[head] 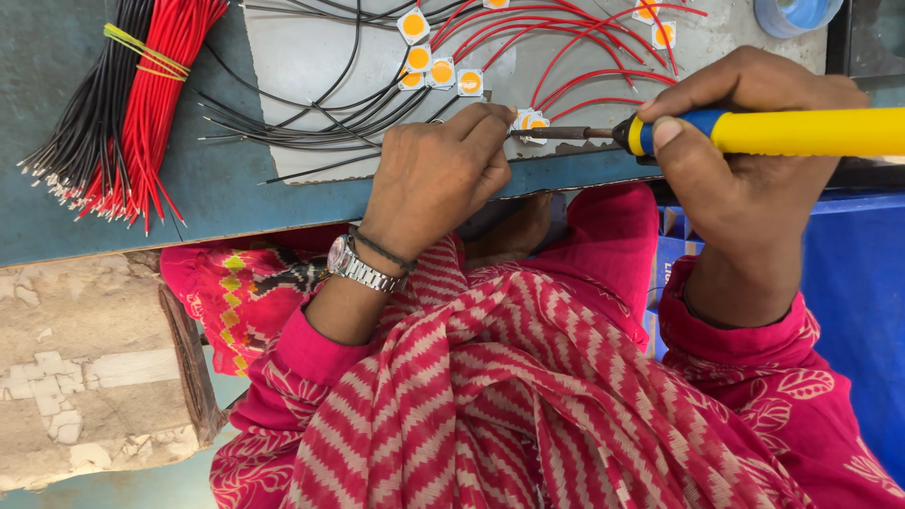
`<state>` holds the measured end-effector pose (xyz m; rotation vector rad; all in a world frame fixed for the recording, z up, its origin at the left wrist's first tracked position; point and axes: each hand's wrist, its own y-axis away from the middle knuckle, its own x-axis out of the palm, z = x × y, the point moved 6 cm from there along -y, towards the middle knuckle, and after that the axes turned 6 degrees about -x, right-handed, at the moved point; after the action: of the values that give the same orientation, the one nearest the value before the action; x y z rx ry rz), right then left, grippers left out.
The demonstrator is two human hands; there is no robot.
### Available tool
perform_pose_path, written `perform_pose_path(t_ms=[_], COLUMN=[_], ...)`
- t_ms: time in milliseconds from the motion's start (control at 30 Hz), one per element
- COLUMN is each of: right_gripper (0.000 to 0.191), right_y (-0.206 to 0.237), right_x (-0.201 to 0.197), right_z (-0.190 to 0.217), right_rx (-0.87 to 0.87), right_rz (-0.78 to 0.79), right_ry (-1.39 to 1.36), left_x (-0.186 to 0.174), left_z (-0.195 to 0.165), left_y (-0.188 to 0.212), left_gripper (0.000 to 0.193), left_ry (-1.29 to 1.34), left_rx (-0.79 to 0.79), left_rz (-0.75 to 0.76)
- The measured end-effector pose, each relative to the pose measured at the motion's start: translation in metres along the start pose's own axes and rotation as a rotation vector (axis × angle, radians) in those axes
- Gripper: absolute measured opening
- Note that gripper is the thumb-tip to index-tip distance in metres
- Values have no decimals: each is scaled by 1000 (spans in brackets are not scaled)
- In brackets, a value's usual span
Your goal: The person uses a soldering iron to attach red and black wires to small square LED modules on a workbench. They repeatedly pick up wires, align them with the LED contacts, and apply solder to secure the connections.
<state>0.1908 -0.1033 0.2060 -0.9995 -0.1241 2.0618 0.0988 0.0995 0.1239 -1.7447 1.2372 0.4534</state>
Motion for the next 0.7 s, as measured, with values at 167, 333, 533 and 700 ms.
perform_pose_path(t_ms=[167,333,533,700], right_gripper=[26,29,38,45], right_y=[7,27,41,32], right_x=[0,-15,-14,15], right_z=[-6,-23,-42,-43], right_rx=[55,49,-39,-161], right_rz=[-94,-326,-434,-322], right_ry=[-53,-208,-347,-418], left_x=[0,1,0,0], left_z=[0,2,2,4], left_y=[-1,-1,0,2], left_gripper=[20,22,19,8], left_ry=[-7,1,8,23], left_rx=[2,-2,3,-13], left_rz=[-7,-14,-18,-24])
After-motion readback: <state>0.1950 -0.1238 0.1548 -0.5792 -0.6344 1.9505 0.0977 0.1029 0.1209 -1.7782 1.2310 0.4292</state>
